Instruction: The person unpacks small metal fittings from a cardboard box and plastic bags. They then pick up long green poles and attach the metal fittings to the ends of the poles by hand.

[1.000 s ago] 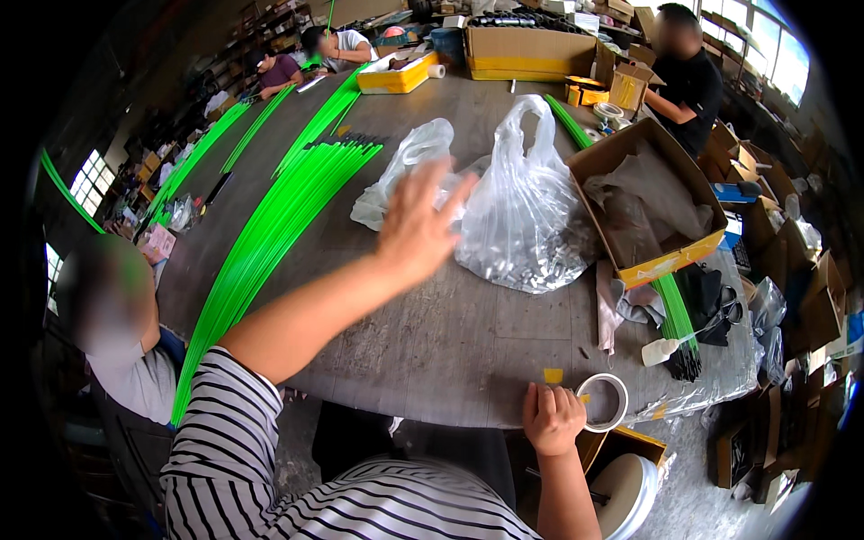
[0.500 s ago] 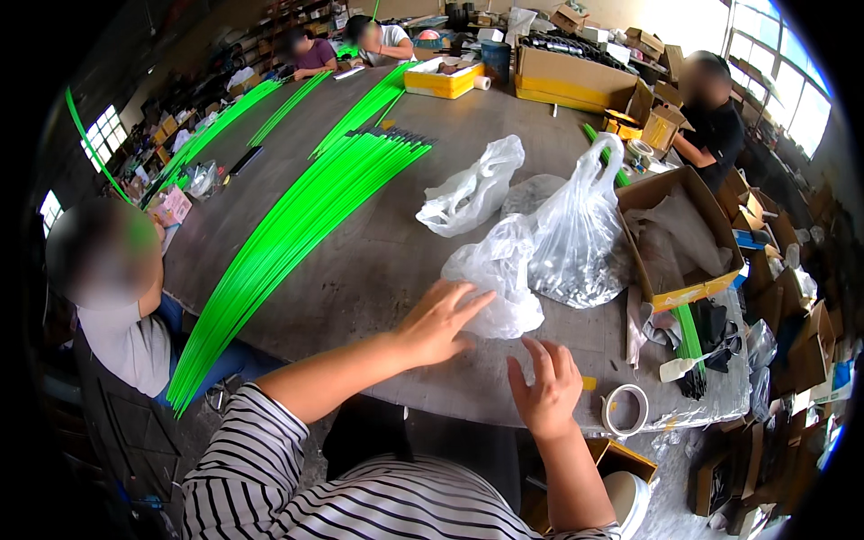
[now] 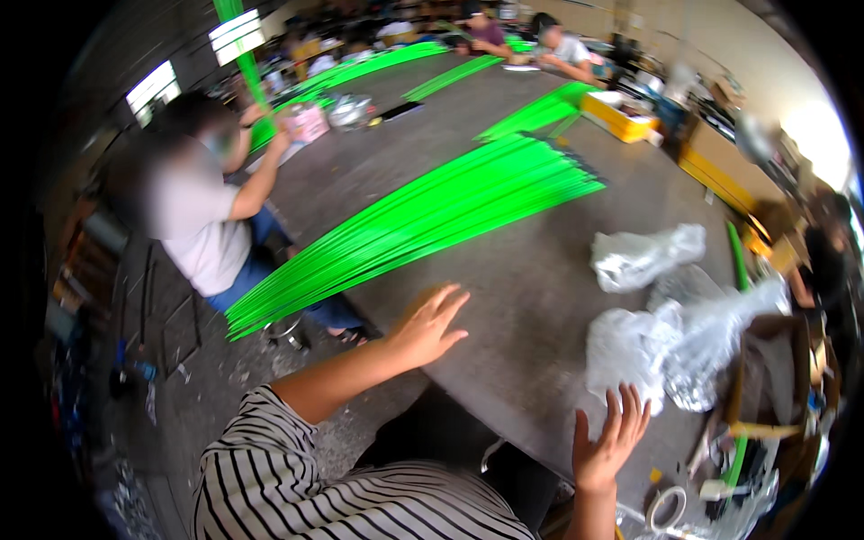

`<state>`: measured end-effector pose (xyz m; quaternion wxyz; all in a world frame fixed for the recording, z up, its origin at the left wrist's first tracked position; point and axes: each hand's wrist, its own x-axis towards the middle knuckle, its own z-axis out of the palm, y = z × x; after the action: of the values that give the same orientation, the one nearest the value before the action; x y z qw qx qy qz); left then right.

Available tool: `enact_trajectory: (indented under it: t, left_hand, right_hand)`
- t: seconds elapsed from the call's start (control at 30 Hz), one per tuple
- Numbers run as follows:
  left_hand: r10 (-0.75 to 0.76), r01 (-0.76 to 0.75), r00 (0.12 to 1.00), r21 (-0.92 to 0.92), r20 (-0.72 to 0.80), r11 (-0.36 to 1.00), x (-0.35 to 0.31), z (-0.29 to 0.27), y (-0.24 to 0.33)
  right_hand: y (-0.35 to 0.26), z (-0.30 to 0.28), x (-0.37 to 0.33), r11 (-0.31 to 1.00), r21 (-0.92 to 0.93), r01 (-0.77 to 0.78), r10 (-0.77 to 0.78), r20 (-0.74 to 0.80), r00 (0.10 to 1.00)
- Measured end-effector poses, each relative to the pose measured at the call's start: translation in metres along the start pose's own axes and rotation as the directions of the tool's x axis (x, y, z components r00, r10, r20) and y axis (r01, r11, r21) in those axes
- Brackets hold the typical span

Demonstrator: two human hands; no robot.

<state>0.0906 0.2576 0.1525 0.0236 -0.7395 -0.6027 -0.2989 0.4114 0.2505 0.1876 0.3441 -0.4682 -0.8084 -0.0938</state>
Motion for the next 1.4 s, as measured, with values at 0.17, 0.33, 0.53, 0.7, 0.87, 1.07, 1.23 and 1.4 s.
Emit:
enact_trajectory:
  t: [0.17,0.33,0.53,0.7,0.87,1.07,1.23,1.4]
  left_hand:
    - [-0.164,0.163,0.986,0.380,-0.032,0.911,-0.056,-0.058,-0.061]
    - [-0.583,0.552,0.803,0.518,-0.121,0.653,-0.091,-0.091,-0.132]
    - [-0.716,0.643,0.694,0.510,-0.074,0.571,-0.101,-0.097,-0.186]
    - [-0.776,0.684,0.629,0.500,-0.037,0.531,-0.092,-0.104,-0.204]
    - [-0.732,0.673,0.678,0.461,-0.071,0.579,-0.091,-0.112,-0.199]
    - [-0.618,0.635,0.760,0.433,-0.201,0.640,-0.099,-0.092,-0.194]
    - [-0.596,0.617,0.784,0.313,-0.170,0.722,-0.107,-0.098,-0.168]
    - [-0.595,0.623,0.779,0.343,-0.197,0.702,-0.123,-0.105,-0.128]
  right_hand:
    - [-0.024,0.027,-0.028,0.979,0.124,0.159,-0.166,0.051,0.985]
    - [-0.024,0.046,-0.028,0.967,0.127,0.220,-0.228,0.053,0.972]
    - [-0.031,0.040,-0.017,0.964,0.103,0.246,-0.255,0.083,0.963]
    - [-0.034,0.042,-0.013,0.959,0.054,0.278,-0.281,0.066,0.957]
    - [-0.038,0.044,-0.015,0.954,-0.003,0.299,-0.298,0.073,0.952]
    - [-0.055,0.033,-0.013,0.963,-0.015,0.267,-0.267,0.028,0.963]
    - [-0.039,0.047,-0.027,0.988,0.121,0.094,-0.108,0.116,0.987]
    - [-0.074,0.049,0.019,0.909,0.304,0.284,-0.328,0.104,0.939]
